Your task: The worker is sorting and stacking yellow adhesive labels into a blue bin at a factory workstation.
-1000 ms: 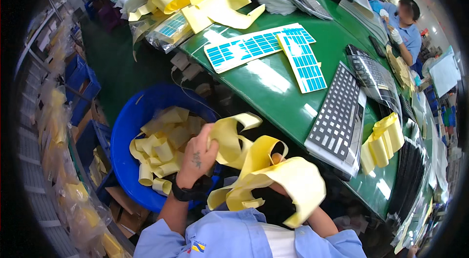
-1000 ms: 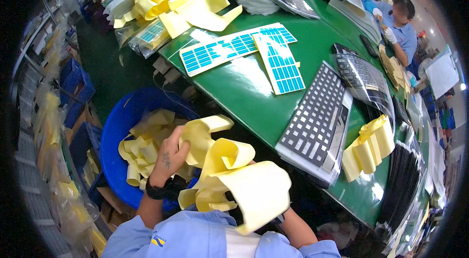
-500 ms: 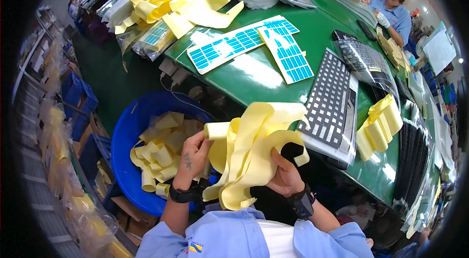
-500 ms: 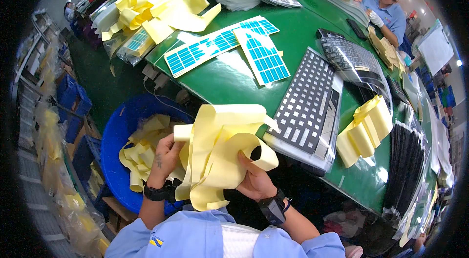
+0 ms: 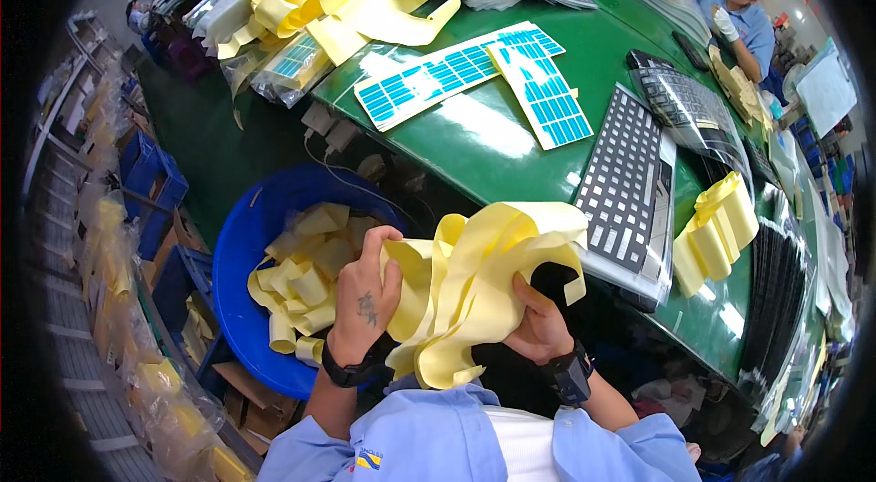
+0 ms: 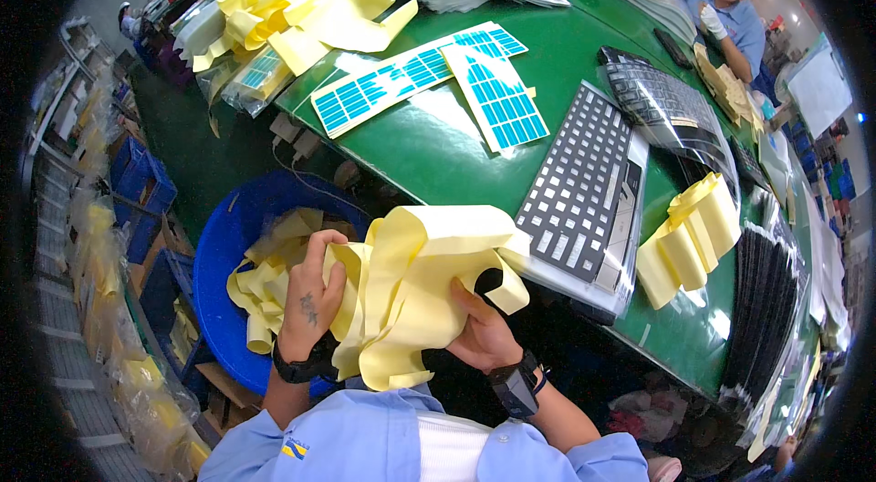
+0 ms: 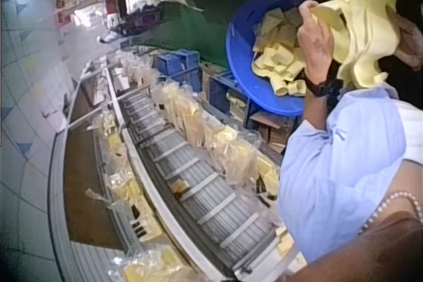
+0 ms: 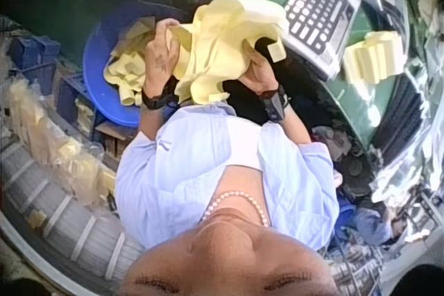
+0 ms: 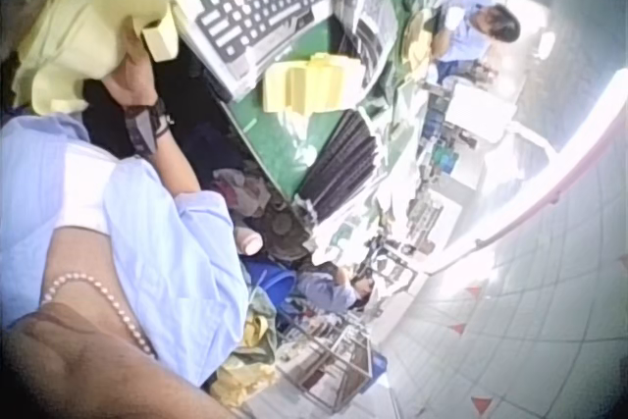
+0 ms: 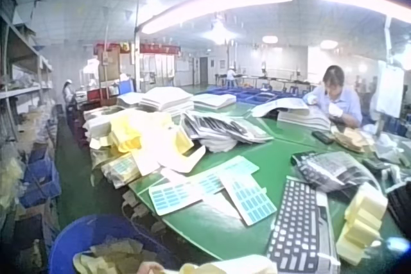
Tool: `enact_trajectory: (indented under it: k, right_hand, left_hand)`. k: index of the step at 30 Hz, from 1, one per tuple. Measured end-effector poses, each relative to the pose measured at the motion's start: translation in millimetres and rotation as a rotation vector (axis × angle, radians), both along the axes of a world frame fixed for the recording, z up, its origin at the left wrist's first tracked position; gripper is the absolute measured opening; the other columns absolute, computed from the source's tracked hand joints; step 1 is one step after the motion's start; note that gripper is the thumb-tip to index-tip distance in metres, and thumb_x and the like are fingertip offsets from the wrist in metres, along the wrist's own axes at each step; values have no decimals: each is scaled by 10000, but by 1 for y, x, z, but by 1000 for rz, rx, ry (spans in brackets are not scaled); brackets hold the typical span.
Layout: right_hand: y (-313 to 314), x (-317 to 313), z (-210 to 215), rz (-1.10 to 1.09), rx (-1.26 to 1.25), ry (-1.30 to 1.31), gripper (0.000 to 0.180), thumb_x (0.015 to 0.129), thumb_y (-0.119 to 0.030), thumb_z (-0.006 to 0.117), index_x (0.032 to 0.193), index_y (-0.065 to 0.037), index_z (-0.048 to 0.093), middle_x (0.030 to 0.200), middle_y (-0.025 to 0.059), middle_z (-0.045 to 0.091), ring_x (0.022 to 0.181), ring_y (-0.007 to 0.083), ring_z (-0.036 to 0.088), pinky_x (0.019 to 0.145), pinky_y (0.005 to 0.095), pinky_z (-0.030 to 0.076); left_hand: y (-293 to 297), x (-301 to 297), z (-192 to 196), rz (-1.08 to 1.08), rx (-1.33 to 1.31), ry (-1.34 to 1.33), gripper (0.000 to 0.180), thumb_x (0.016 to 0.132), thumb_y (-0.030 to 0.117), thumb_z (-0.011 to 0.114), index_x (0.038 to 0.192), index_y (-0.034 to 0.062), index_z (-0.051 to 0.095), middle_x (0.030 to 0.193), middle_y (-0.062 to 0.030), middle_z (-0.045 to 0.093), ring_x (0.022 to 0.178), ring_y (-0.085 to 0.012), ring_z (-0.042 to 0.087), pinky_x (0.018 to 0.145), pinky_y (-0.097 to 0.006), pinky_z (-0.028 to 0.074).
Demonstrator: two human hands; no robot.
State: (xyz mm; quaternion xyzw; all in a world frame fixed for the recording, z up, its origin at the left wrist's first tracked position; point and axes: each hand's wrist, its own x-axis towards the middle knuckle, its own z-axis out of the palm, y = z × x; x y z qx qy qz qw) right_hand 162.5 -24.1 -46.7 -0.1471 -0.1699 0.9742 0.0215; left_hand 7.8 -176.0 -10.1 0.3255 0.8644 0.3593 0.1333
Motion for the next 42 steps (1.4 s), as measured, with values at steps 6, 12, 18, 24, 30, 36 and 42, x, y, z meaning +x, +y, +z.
enact_trajectory:
  k: [6, 12, 18, 24, 30, 36, 42]
  right_hand:
    - [-3, 2, -4, -4, 33, -33, 497, 886, -243, 441, 1317, -93, 246, 1332, 84, 327, 1226, 247, 335, 1014, 430, 275]
    - [-6, 0, -4, -6, 14, -40, 486, 885, -215, 435, 1317, -92, 251, 1334, 83, 325, 1230, 242, 330, 1020, 424, 267]
    - [-1, 6, -22, -47, 181, 14, 508, 867, -277, 483, 1293, -78, 292, 1301, 76, 377, 1198, 227, 368, 1015, 392, 265]
    - [-13, 0, -11, -73, 369, 182, 599, 793, -183, 610, 1294, -57, 307, 1296, 93, 379, 1185, 179, 362, 995, 327, 288]
    - [33, 51, 68, -383, 1243, 271, 259, 803, -183, 565, 995, -12, 530, 955, 81, 558, 887, 173, 540, 771, 280, 435]
    - [120, 186, 120, -1223, 931, -233, 389, 862, -261, 508, 1180, -55, 418, 981, 77, 556, 824, 188, 572, 691, 320, 491]
    - [228, 252, 71, -1073, 1260, -725, 266, 851, -147, 523, 1047, 33, 501, 932, 57, 576, 814, 122, 547, 713, 263, 447]
  left_hand:
    - [3, 17, 19, -30, 297, -218, 448, 848, 109, 442, 1279, 77, 324, 881, -218, 585, 770, -329, 592, 702, -339, 432]
    - [-2, 24, 23, -224, 431, -283, 549, 843, 175, 496, 1316, 31, 258, 1008, -174, 581, 920, -236, 579, 799, -278, 415]
    - [12, 27, 25, -163, 388, -151, 585, 788, -1, 474, 1324, 24, 240, 906, -165, 617, 848, -243, 605, 751, -274, 439]
    - [-1, 45, 17, -268, 523, 73, 432, 787, 24, 486, 1192, -86, 380, 1104, -203, 521, 977, -271, 540, 855, -334, 406]
    - [9, 47, 27, -481, 628, 118, 518, 840, 349, 490, 1190, -21, 397, 1103, -157, 465, 829, -195, 494, 676, -248, 424]
    - [11, 24, 21, -100, 543, -200, 353, 848, 176, 434, 1144, -16, 440, 1098, -84, 491, 772, -92, 479, 617, -196, 379]
    - [-14, -27, -28, 120, 395, -196, 275, 868, 158, 438, 1110, 42, 498, 1060, -41, 549, 764, -72, 487, 596, -184, 355]
